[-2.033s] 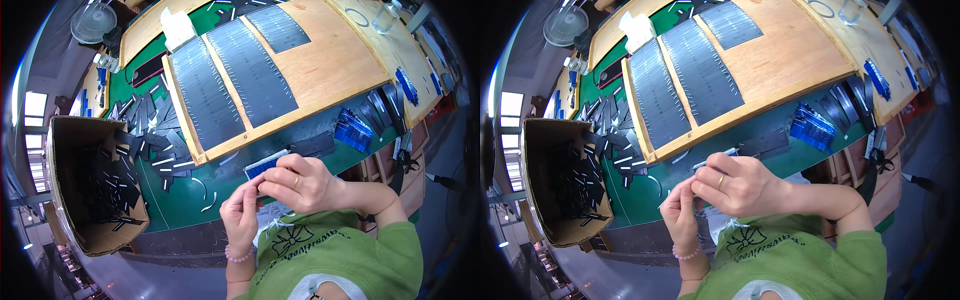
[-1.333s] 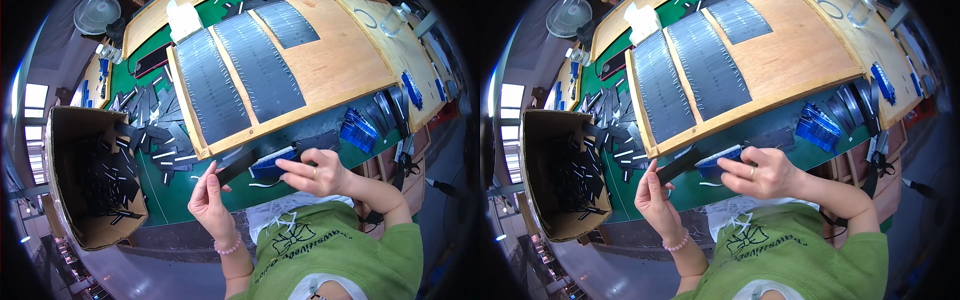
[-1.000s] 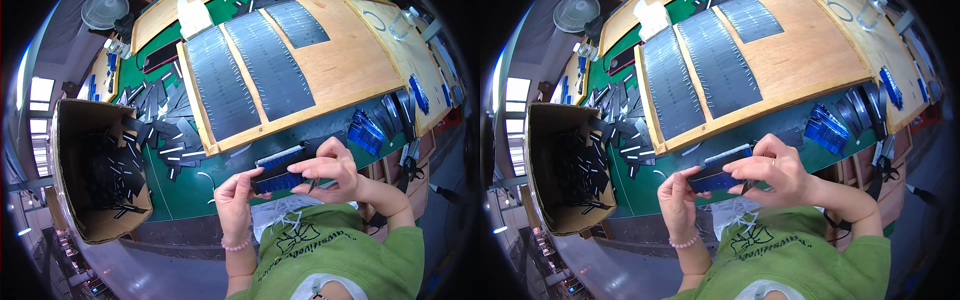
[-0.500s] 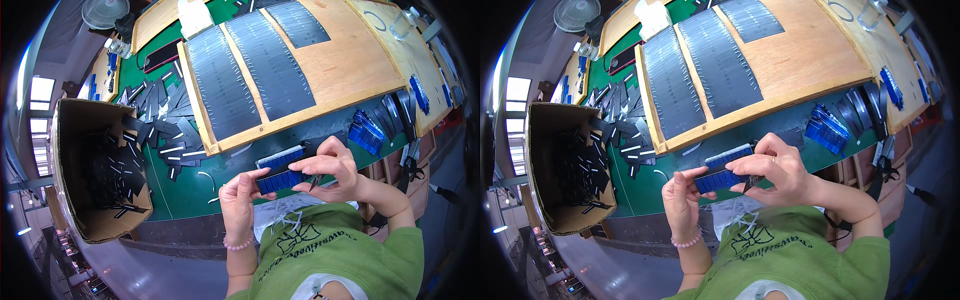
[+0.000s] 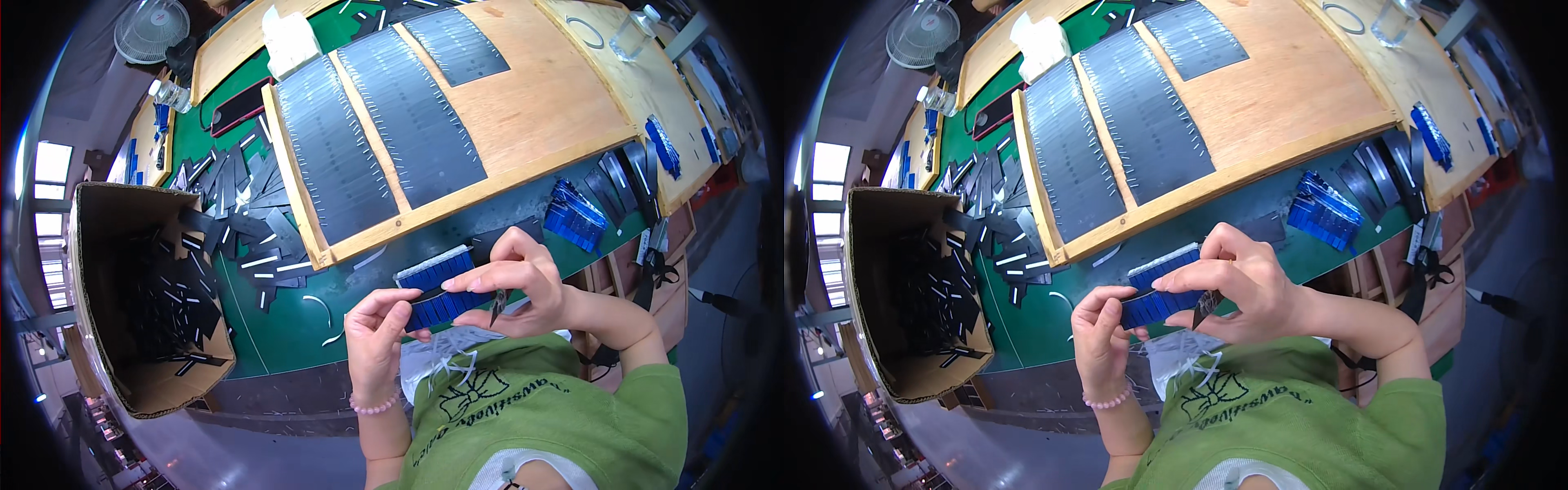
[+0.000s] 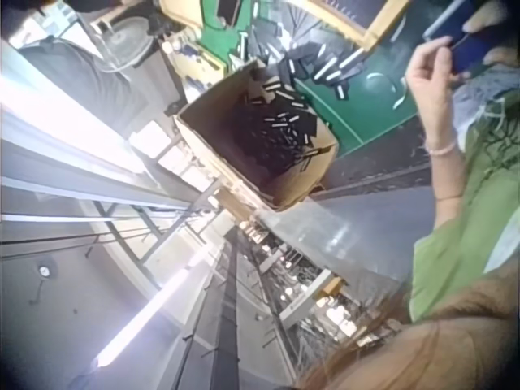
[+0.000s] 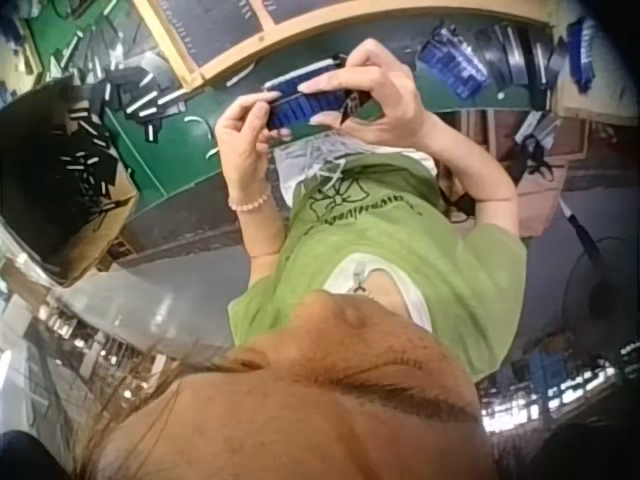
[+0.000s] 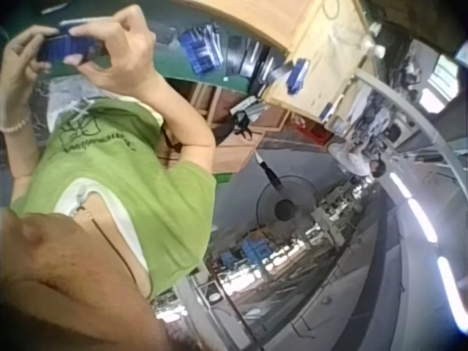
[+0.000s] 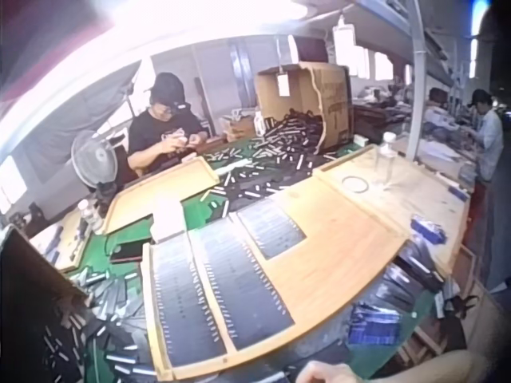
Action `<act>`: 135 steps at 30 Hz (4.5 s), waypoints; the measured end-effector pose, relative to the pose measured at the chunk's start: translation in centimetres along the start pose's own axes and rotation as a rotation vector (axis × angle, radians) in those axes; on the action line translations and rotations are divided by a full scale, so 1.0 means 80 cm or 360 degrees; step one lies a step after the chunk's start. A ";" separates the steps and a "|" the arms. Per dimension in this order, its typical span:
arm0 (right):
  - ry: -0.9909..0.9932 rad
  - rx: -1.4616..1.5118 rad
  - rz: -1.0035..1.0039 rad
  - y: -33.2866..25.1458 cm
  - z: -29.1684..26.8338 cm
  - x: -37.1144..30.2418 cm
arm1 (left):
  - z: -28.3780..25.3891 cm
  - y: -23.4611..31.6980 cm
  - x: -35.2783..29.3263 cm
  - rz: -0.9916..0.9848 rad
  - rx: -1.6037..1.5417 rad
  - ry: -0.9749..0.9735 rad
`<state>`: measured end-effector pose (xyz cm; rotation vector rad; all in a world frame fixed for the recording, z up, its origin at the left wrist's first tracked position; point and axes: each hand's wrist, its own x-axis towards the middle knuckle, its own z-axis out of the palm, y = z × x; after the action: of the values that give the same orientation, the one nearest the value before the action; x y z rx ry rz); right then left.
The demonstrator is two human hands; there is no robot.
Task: The person peels adhesive backing from black strips and attaches the strips onto small blue solar cell components by hand.
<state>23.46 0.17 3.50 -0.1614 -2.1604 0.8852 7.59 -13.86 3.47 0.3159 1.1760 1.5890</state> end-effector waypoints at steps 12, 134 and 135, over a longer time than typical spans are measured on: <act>-0.0003 -0.0001 -0.0018 0.001 -0.001 -0.002 | 0.000 0.000 0.000 -0.0023 -0.0040 0.0002; 0.0149 -0.0092 -0.0028 0.004 0.006 -0.009 | -0.003 0.015 -0.004 0.0099 0.0352 0.0119; 0.0151 -0.0097 -0.0022 0.004 0.006 -0.010 | -0.003 0.014 -0.003 0.0087 0.0359 0.0101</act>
<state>23.61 -0.15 2.60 -0.2142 -2.0986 0.7885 6.88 -14.08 4.32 0.4499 1.4102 1.5241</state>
